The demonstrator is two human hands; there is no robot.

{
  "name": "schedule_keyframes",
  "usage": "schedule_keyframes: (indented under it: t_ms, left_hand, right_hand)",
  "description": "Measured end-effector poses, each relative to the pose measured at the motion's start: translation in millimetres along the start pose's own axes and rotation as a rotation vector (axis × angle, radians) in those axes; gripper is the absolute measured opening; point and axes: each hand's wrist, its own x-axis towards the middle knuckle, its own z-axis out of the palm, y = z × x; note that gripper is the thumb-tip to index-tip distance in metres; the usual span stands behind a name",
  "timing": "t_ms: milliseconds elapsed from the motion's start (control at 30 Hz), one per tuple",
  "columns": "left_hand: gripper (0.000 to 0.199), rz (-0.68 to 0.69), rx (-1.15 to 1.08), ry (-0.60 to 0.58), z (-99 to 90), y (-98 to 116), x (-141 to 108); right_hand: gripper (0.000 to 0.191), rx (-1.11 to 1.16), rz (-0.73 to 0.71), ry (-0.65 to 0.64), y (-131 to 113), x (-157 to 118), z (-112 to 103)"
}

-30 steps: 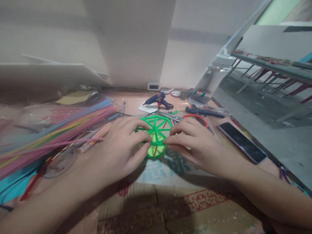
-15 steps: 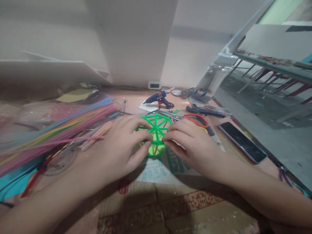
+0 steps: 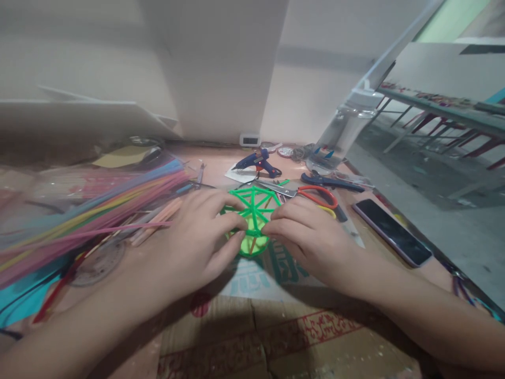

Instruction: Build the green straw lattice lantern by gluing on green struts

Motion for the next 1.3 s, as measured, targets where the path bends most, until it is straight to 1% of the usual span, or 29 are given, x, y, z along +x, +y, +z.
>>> schedule_keyframes:
  t_ms: [100, 200, 233, 300, 367, 433, 500, 567, 633, 733, 833, 933, 1033, 1100, 1200, 1300]
  left_hand:
    - [0.019, -0.003, -0.001, 0.008, 0.3, 0, 0]
    - [0.016, 0.01, 0.007, -0.013, -1.7, -4, -1]
    - [0.016, 0.013, 0.011, -0.025, -3.1, -7, -1]
    - [0.016, 0.014, 0.017, -0.056, -6.8, -13, -1]
    - [0.018, 0.013, 0.017, -0.08, -10.8, -20, -1]
    - [0.019, 0.022, 0.017, -0.088, -13.9, -26, -1]
    - [0.02, 0.029, 0.024, -0.079, -15.6, -30, -1]
    - [0.02, 0.034, 0.031, -0.08, -16.1, -33, -1]
    - [0.02, 0.037, 0.035, -0.085, -15.7, -34, -1]
    - [0.02, 0.04, 0.039, -0.076, -14.2, -35, -2]
    - [0.02, 0.031, 0.034, -0.06, -12.6, -35, -3]
    - [0.02, 0.03, 0.028, -0.05, -11.8, -34, -4]
    - [0.02, 0.017, 0.025, -0.056, -11.7, -34, -5]
    - [0.02, 0.005, 0.022, -0.065, -11.6, -33, -6]
    - [0.021, -0.001, 0.024, -0.073, -11.3, -34, -6]
    - [0.022, 0.0, 0.029, -0.075, -13.3, -34, -5]
  right_hand:
    - [0.008, 0.012, 0.068, 0.007, 2, 1, -6]
    - [0.018, -0.013, 0.137, 0.024, 6, 2, -19]
    - [0.018, -0.022, 0.16, 0.031, 9, 2, -23]
    - [0.016, -0.037, 0.216, 0.046, 18, 0, -30]
    - [0.015, -0.048, 0.292, 0.073, 32, -3, -32]
    - [0.017, -0.038, 0.384, 0.119, 51, -7, -27]
    - [0.032, 0.032, 0.493, 0.132, 72, -10, -19]
    - [0.048, 0.145, 0.58, 0.091, 93, -9, -8]
    - [0.057, 0.208, 0.646, 0.045, 113, -4, 4]
    - [0.068, 0.156, 0.733, -0.042, 139, 12, 20]
    - [0.061, 0.148, 0.742, -0.098, 159, 33, 34]
    - [0.055, 0.173, 0.735, -0.132, 173, 50, 48]
    - [0.052, 0.174, 0.762, -0.141, 179, 59, 63]
    - [0.04, 0.17, 0.787, -0.142, 179, 62, 70]
    - [0.021, 0.156, 0.83, -0.124, 176, 62, 74]
    - [0.019, 0.132, 0.874, -0.082, 172, 61, 64]
